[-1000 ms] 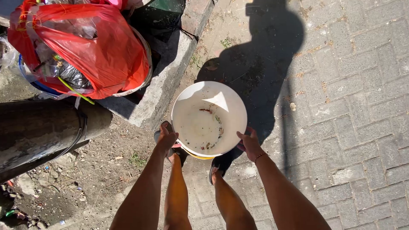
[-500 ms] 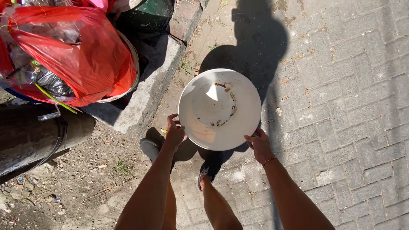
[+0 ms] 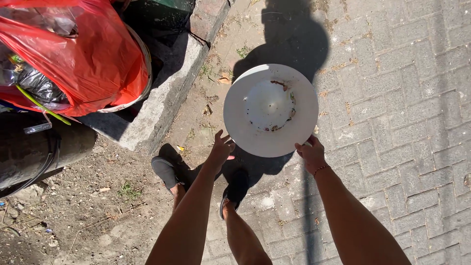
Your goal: Filling and rinsing a plastic bucket at an outdoor water tap.
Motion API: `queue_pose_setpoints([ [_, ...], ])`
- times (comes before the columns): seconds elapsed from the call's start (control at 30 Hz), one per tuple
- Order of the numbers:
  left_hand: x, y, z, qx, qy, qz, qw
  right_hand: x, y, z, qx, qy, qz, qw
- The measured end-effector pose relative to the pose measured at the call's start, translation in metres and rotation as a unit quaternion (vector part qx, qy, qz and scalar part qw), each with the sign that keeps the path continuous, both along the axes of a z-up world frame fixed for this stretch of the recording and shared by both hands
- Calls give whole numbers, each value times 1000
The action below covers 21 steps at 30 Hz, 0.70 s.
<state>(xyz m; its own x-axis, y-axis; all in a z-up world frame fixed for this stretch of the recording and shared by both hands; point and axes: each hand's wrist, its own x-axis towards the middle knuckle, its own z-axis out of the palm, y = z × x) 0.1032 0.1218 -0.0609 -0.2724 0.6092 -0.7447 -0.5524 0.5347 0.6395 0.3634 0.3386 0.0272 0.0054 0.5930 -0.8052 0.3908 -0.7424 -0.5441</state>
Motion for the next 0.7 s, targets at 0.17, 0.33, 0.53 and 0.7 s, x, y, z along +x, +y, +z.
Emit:
queue_pose_setpoints([
  [0.17, -2, -25, 49, -114, 17, -83, 990, 3, -9, 5, -6, 5, -3, 1000],
  [0.33, 1, -85, 54, -170, 168, -358, 903, -7, -9, 20, -8, -10, 9, 1000],
  [0.53, -7, -189, -7, -180, 203, -643, 716, -9, -14, 21, 16, 33, 5, 999],
  [0.7, 4, -177, -32, -207, 112, -527, 817, -11, -11, 18, 34, 19, 26, 999],
])
